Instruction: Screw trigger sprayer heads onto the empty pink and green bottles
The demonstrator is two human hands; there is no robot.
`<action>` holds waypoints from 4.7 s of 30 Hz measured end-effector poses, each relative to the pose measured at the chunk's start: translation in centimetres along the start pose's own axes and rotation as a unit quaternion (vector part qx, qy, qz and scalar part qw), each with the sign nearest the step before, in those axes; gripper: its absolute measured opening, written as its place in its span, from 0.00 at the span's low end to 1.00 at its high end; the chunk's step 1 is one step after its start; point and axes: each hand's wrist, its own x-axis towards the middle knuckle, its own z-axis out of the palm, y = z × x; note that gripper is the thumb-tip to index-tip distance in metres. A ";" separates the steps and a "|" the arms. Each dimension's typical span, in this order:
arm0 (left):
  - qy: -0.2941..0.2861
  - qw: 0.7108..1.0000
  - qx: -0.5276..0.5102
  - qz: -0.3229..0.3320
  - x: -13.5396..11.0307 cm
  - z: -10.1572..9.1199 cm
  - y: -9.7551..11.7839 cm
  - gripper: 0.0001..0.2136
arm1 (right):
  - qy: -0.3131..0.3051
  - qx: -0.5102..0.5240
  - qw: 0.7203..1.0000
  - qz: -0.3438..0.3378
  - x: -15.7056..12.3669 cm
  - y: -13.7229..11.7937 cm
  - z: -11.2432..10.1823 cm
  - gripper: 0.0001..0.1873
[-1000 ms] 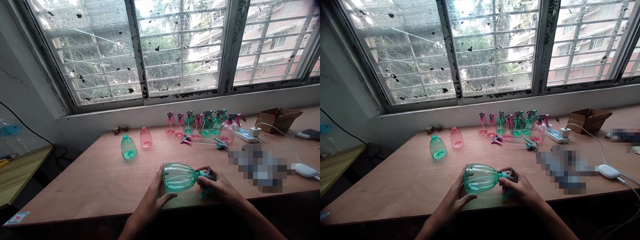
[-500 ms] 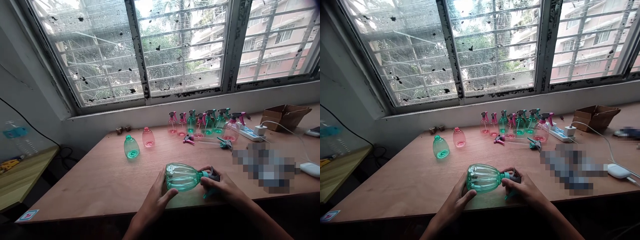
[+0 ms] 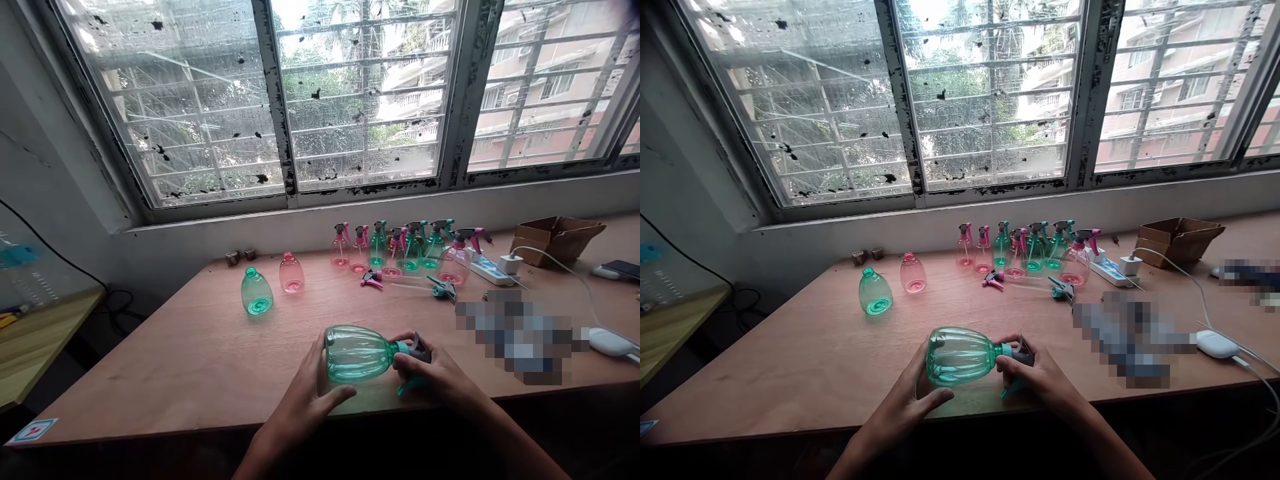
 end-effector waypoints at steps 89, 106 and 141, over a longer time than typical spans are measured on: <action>-0.032 0.999 -0.028 0.013 0.0 0.2 0.0 0.48 | -0.002 0.020 1.000 -0.002 0.1 0.0 0.1 0.30; -0.025 1.000 0.010 -0.007 -0.2 0.1 0.6 0.48 | 0.000 0.020 1.000 0.007 0.0 -0.3 0.1 0.30; -0.018 1.000 0.018 -0.016 -0.1 -0.1 -0.1 0.47 | -0.003 0.010 1.000 0.009 0.0 -0.7 0.4 0.30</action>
